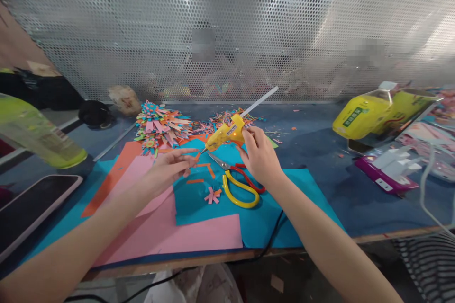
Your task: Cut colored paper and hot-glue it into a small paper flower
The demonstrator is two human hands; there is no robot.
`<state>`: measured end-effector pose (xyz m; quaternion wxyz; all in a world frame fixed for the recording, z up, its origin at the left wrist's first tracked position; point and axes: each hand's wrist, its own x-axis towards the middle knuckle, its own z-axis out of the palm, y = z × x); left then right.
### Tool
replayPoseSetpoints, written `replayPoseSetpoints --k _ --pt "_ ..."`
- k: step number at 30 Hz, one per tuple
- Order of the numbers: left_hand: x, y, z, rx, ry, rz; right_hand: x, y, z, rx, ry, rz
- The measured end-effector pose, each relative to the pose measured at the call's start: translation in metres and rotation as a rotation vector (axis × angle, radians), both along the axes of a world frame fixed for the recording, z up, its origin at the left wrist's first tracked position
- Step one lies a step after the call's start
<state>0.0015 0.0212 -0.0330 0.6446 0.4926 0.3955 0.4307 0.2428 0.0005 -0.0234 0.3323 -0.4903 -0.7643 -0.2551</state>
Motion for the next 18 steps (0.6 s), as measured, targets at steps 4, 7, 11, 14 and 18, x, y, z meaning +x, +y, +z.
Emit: replayPoseSetpoints --k 4,7,11,14,18 --pt "-0.0010 0.0006 -0.0004 0.022 -0.005 -0.018 -0.0009 0.0000 0.0005 -0.005 0.000 -0.001" --pt "-0.0009 0.0001 0.0001 0.029 -0.015 -0.021 -0.0018 0.0000 0.0008 -0.001 0.000 0.006" --pt "0.0000 -0.0009 0.0011 0.031 -0.031 -0.022 -0.0031 -0.0008 0.0019 -0.022 0.010 0.015" --pt "0.0002 -0.0013 0.0009 0.022 -0.020 -0.019 -0.0036 -0.0014 0.0024 -0.030 0.007 0.014" --pt "-0.0002 -0.0020 0.0005 0.014 0.013 -0.023 -0.0029 -0.0012 0.0016 -0.017 0.010 0.019"
